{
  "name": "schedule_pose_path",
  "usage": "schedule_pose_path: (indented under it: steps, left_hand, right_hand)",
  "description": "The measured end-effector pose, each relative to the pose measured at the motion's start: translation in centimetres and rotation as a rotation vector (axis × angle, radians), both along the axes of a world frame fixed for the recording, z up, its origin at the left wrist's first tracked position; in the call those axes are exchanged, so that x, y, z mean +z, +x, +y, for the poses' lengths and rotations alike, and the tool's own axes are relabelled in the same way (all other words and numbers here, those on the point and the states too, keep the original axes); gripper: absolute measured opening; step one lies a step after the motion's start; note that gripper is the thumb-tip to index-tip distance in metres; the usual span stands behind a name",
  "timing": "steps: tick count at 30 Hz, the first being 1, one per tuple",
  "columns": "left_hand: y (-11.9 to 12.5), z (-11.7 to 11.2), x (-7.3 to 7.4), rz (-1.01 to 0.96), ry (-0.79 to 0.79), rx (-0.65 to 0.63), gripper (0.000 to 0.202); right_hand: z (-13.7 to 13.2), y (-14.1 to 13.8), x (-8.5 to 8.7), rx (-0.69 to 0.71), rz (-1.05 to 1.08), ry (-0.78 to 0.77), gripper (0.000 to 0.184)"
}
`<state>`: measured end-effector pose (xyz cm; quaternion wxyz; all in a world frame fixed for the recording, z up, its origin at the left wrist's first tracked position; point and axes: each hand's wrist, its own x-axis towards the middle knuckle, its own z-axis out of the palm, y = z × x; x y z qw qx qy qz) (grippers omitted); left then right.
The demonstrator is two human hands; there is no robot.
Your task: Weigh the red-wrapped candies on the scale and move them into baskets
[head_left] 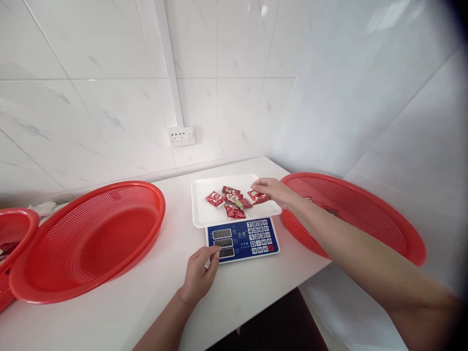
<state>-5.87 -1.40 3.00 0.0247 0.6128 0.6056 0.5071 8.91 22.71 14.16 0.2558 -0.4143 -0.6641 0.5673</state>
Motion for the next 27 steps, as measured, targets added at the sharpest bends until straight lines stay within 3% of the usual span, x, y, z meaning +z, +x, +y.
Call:
schedule_pose_path:
  steps: [7,13,16,19,23,27]
  left_hand:
    - [0.0,-0.1,0.0,-0.006,-0.012,0.002,0.014]
    - [0.0,0.0,0.0,-0.004,0.0,-0.002,0.014]
    - [0.2,0.0,0.0,-0.004,-0.001,-0.014,0.016]
    - [0.4,0.0,-0.1,-0.004,-0.017,-0.021,0.017]
    - [0.5,-0.1,-0.2,-0.009,-0.026,-0.018,0.018]
    - [0.5,0.0,-0.1,-0.011,-0.025,-0.007,0.017]
  right_hand:
    - [-0.2,-0.5,1.1,-0.06,0.013,0.065,0.007]
    - [-3.4,3.6,1.2,-0.032,0.078,0.092,0.026]
    - [-6.2,6.8,-0.4,-0.03,0.175,-0.011,0.033]
    - [-8.7,9.1,-3.0,-0.008,0.201,-0.182,0.035]
    - [-10.6,10.2,-6.3,-0.058,0.245,-0.348,0.04]
    - [-10.7,10.3,-7.1,-0.07,0.335,-0.398,0.04]
